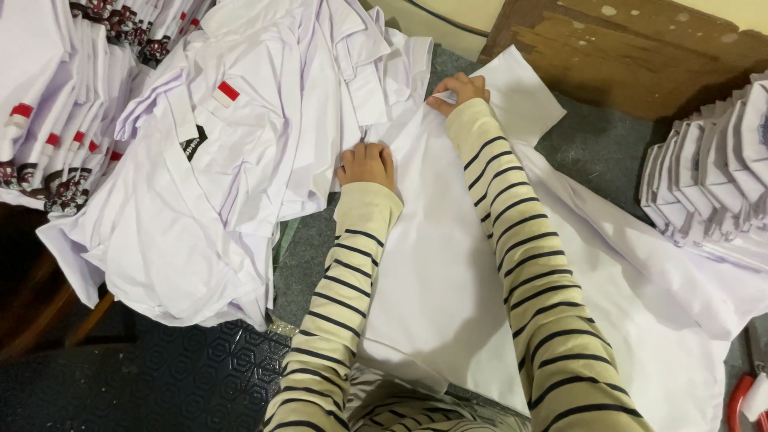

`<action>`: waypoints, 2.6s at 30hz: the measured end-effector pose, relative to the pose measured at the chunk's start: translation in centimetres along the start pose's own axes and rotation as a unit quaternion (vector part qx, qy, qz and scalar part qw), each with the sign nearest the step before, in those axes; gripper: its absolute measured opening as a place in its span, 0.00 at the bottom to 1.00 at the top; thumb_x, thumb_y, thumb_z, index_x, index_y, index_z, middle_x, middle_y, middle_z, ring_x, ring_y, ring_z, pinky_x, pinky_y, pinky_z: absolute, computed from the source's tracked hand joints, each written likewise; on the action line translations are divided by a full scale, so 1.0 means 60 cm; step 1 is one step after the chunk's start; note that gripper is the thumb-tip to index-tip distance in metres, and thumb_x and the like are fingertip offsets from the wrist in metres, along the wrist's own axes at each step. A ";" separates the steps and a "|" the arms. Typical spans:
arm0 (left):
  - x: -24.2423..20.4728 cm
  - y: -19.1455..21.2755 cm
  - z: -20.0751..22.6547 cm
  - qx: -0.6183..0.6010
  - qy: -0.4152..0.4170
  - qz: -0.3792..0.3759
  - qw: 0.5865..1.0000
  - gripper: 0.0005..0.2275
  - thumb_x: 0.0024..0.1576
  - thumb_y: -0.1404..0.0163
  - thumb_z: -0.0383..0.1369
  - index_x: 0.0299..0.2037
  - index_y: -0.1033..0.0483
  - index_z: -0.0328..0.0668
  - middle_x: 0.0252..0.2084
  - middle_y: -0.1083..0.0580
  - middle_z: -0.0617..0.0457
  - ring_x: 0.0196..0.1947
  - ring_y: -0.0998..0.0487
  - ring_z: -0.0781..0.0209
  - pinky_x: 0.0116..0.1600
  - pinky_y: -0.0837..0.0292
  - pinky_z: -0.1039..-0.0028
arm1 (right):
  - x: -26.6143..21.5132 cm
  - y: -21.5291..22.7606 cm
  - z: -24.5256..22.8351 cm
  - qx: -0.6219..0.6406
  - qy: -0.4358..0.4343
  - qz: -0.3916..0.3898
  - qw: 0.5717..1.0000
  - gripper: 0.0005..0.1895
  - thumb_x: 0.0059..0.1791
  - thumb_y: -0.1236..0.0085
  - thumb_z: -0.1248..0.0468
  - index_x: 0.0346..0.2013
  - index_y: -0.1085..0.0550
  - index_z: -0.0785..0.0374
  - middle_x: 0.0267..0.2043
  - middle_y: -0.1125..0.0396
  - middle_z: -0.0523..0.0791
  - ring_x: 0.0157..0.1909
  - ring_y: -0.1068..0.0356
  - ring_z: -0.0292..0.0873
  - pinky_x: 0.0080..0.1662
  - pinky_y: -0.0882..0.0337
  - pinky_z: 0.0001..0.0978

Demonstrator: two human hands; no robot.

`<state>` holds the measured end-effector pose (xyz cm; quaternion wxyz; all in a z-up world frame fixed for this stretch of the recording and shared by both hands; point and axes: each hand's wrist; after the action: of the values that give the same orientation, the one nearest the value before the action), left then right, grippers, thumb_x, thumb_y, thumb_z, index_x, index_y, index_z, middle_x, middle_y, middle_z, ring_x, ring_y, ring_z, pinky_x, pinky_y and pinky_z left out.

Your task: The person is buttoning a white school shirt and then folding it neatly on a work surface.

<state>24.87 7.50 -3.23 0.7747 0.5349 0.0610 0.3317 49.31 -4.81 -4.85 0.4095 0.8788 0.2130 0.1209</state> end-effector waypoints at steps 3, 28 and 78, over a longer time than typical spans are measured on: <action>-0.001 -0.011 -0.001 0.066 -0.007 0.050 0.997 0.12 0.64 0.60 0.40 0.39 0.21 0.54 0.41 0.26 0.57 0.47 0.29 0.50 0.53 0.36 0.54 | -0.002 -0.001 -0.021 -0.108 -0.020 -0.013 0.994 0.12 0.48 0.37 0.41 0.37 0.23 0.40 0.56 0.34 0.38 0.63 0.48 0.52 0.60 0.47 0.48; 0.001 0.003 -0.006 -0.014 -0.002 0.051 0.999 0.09 0.59 0.52 0.48 0.35 0.32 0.59 0.35 0.30 0.61 0.42 0.27 0.55 0.44 0.28 0.56 | -0.188 0.068 -0.037 -0.243 0.158 0.025 0.957 0.23 0.56 0.51 0.50 0.66 0.37 0.46 0.69 0.45 0.43 0.69 0.44 0.49 0.60 0.44 0.58; -0.311 0.164 -0.059 0.099 -0.114 -0.091 0.984 0.27 0.70 0.76 0.51 0.76 0.51 0.49 0.81 0.55 0.53 0.80 0.59 0.54 0.75 0.69 0.43 | -0.148 -0.037 -0.045 -0.200 0.207 -0.059 0.956 0.29 0.61 0.66 0.50 0.77 0.48 0.51 0.80 0.57 0.46 0.80 0.61 0.48 0.75 0.59 0.49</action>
<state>4.44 1.50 -1.05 0.7467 0.6355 0.0528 0.1889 39.83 -5.95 -5.18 0.5302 0.7206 0.3158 0.3161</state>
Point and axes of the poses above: each hand's wrist, its own x-axis towards the middle knuckle, its own y-axis out of the back of the hand, z = x × y
